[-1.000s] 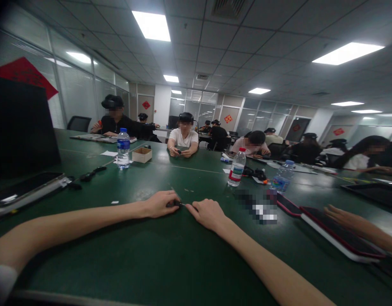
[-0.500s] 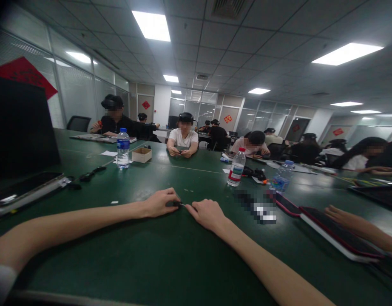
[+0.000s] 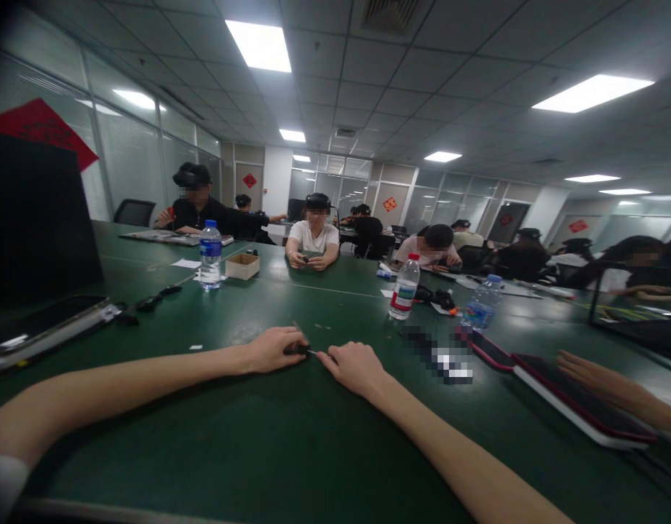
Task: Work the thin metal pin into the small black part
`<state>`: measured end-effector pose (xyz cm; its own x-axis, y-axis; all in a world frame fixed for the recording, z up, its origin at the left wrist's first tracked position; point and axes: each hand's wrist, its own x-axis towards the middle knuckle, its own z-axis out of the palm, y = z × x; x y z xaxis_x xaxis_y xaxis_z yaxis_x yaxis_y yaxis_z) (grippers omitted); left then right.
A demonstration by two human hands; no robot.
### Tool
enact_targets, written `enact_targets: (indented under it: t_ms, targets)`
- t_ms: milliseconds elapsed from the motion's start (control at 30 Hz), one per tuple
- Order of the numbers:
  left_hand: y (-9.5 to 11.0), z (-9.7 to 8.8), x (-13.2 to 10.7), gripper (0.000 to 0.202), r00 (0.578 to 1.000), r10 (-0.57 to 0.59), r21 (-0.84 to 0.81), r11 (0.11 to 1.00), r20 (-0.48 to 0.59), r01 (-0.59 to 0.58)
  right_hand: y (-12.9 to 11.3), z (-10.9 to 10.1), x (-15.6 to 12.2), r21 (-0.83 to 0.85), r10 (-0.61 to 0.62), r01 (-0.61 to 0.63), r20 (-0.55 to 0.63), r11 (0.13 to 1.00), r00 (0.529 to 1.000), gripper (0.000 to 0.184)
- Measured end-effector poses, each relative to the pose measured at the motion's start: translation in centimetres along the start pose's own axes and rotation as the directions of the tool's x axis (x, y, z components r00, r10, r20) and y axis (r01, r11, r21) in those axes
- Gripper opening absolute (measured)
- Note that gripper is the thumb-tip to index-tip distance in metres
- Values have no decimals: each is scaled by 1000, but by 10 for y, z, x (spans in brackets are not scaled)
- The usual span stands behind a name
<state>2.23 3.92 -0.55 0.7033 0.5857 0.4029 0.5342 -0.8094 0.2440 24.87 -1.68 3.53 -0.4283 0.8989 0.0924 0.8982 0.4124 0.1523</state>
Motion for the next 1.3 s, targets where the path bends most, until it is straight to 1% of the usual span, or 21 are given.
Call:
enact_targets:
  t_ms: [200, 267, 500, 767, 1067, 1300]
  targets:
    - [5, -3, 1, 22, 1000, 2, 4, 1000, 21, -2, 2, 2, -1, -29, -50, 49, -46, 998, 998, 62]
    - [7, -3, 1, 22, 1000, -7, 6, 1000, 27, 7, 2, 3, -1, -62, -39, 35, -67, 997, 997, 62]
    - [9, -3, 1, 20, 999, -23, -12, 1000, 32, 24, 1, 1, -3, -42, -39, 36, -62, 998, 997, 63]
    - [7, -2, 1, 24, 1000, -4, -30, 1000, 29, 5, -1, 0, -4, -34, -27, 25, -61, 999, 998, 63]
    - [4, 0, 1, 21, 1000, 4, -25, 1000, 27, -3, -2, 0, -3, -23, -31, 30, -63, 999, 998, 64]
    - [5, -1, 1, 20, 1000, 7, -1, 1000, 22, -7, -1, 5, 0, -60, 16, -21, -69, 998, 997, 64]
